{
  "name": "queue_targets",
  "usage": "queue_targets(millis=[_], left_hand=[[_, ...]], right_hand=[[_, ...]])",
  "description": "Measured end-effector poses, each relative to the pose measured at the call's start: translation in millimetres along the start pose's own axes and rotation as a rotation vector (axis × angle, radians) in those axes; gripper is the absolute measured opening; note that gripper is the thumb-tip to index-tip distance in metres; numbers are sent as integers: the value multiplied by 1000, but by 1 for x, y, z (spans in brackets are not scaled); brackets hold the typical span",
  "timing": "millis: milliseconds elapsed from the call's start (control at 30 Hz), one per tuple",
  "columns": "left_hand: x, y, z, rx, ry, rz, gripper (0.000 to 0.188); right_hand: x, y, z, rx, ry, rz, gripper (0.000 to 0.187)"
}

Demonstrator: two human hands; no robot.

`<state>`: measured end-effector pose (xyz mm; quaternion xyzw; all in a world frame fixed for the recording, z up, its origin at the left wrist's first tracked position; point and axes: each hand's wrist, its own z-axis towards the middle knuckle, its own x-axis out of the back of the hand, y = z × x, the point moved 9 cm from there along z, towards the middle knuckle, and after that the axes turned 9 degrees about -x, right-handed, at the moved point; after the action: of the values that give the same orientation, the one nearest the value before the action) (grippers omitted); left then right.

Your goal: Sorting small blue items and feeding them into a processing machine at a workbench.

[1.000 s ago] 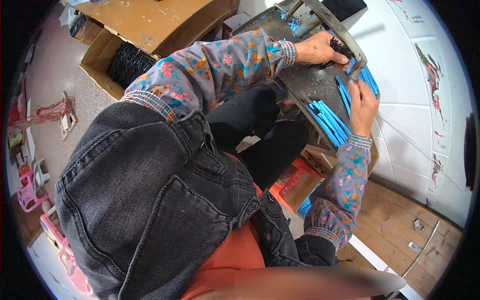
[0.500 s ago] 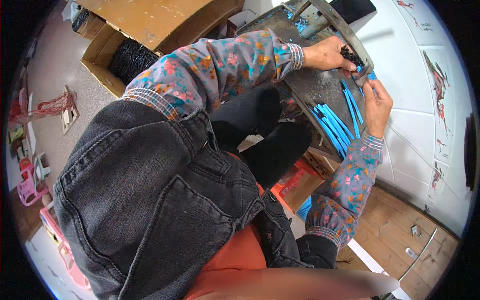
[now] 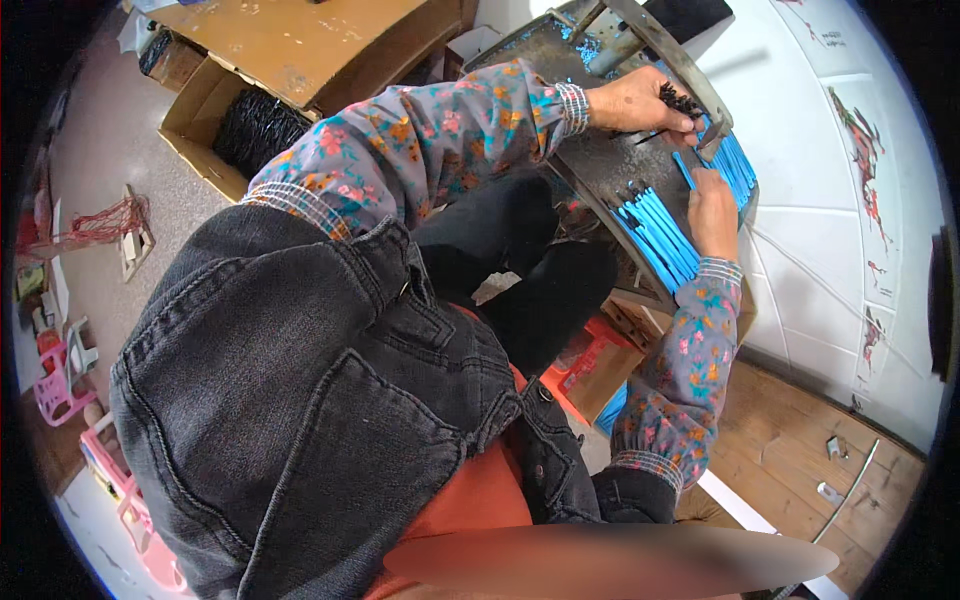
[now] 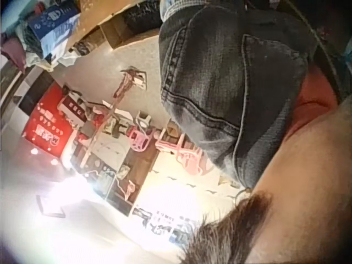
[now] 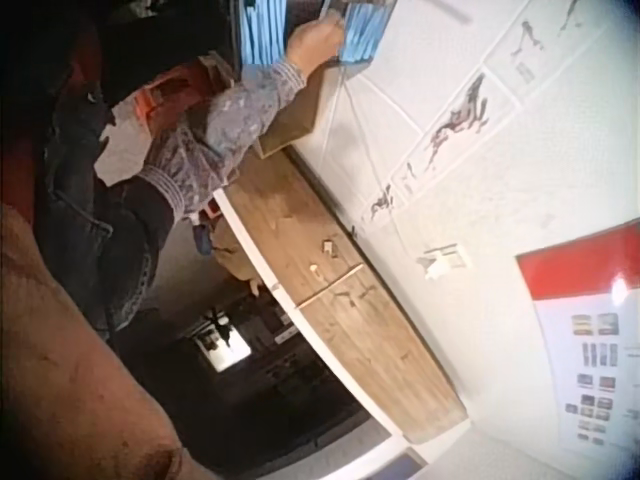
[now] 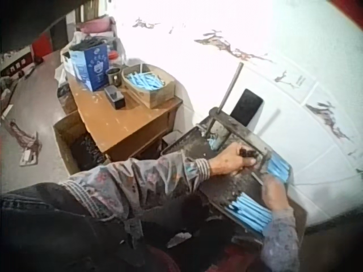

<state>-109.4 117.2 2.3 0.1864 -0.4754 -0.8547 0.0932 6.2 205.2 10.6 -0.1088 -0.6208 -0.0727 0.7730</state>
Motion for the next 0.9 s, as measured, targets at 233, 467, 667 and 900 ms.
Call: queue_targets(millis=[233,467,667,900], left_hand=[[8,1,-1,10,24,123,13],[3,0,4,43,49,95,13],[4,13,-2,-27,54,200,11],[7,-3,2,-42,14,178,13]], right_hand=[[25,2,8,-394,115,835,20],[33,6,18,-311,126,664,11],[48,-9,17,-279,127,724,7],[56,-1,9,-200,124,534,10]])
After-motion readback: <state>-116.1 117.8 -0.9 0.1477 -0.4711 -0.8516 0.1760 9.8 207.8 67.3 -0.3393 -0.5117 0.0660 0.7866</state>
